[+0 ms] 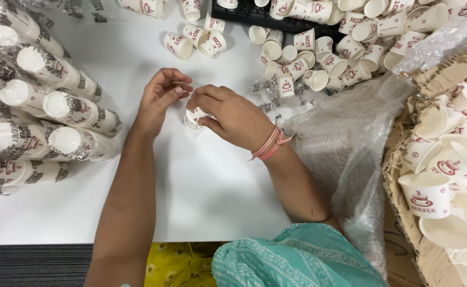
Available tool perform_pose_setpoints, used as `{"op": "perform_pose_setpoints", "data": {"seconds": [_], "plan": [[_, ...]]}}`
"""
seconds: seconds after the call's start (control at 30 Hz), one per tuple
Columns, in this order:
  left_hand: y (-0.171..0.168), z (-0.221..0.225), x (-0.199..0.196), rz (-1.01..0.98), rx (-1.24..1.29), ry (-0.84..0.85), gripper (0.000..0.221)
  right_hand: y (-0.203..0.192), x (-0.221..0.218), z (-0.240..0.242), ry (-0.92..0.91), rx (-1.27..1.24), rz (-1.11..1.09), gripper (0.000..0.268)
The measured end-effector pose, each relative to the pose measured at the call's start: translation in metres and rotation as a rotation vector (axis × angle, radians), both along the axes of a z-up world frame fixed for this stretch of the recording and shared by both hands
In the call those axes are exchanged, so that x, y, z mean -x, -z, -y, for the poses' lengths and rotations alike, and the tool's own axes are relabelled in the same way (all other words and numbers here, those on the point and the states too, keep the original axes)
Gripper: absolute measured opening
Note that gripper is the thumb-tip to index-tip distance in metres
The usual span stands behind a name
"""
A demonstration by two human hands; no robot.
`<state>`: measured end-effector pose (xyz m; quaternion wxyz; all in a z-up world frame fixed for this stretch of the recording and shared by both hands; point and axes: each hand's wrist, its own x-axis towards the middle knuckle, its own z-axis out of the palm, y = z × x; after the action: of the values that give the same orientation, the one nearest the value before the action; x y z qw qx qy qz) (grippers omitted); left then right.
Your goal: Stacking and arranging small paper cups on a white table.
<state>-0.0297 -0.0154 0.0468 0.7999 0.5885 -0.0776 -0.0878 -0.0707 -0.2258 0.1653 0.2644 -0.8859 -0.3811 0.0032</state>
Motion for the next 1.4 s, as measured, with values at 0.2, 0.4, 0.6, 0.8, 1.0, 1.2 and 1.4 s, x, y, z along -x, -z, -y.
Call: {"op": "perform_pose_setpoints", "data": {"seconds": [0.2, 0.4, 0.6, 0.8, 1.0, 1.2, 1.4], "plan": [[-0.006, 0.003, 0.003, 0.001, 0.003, 0.023, 0.02, 0.046, 0.006, -0.016, 0.0, 0.271, 0.2, 0.032], [-0.001, 0.002, 0.002, 0.03, -0.016, 0.025, 0.02, -0.016, -0.009, 0.022, 0.246, 0.12, 0.096, 0.054], [-0.014, -0.007, 0.009, 0.067, -0.061, 0.254, 0.056, 0.014, -0.066, 0.087, 1.133, 0.365, -0.102, 0.076], [-0.033, -0.009, 0.013, 0.144, -0.296, 0.568, 0.101, 0.065, -0.08, 0.086, 1.025, 0.075, -0.235, 0.074], [-0.022, 0.002, 0.012, 0.017, -0.46, 0.352, 0.063, 0.067, -0.069, 0.076, 0.719, 0.111, -0.142, 0.059], [-0.032, 0.021, 0.016, 0.079, -0.544, 0.173, 0.057, 0.012, -0.052, 0.065, 0.615, -0.169, -0.202, 0.042], [-0.028, 0.017, 0.013, 0.195, -0.482, 0.172, 0.069, -0.017, -0.033, 0.051, 0.434, -0.365, -0.047, 0.056]]}}
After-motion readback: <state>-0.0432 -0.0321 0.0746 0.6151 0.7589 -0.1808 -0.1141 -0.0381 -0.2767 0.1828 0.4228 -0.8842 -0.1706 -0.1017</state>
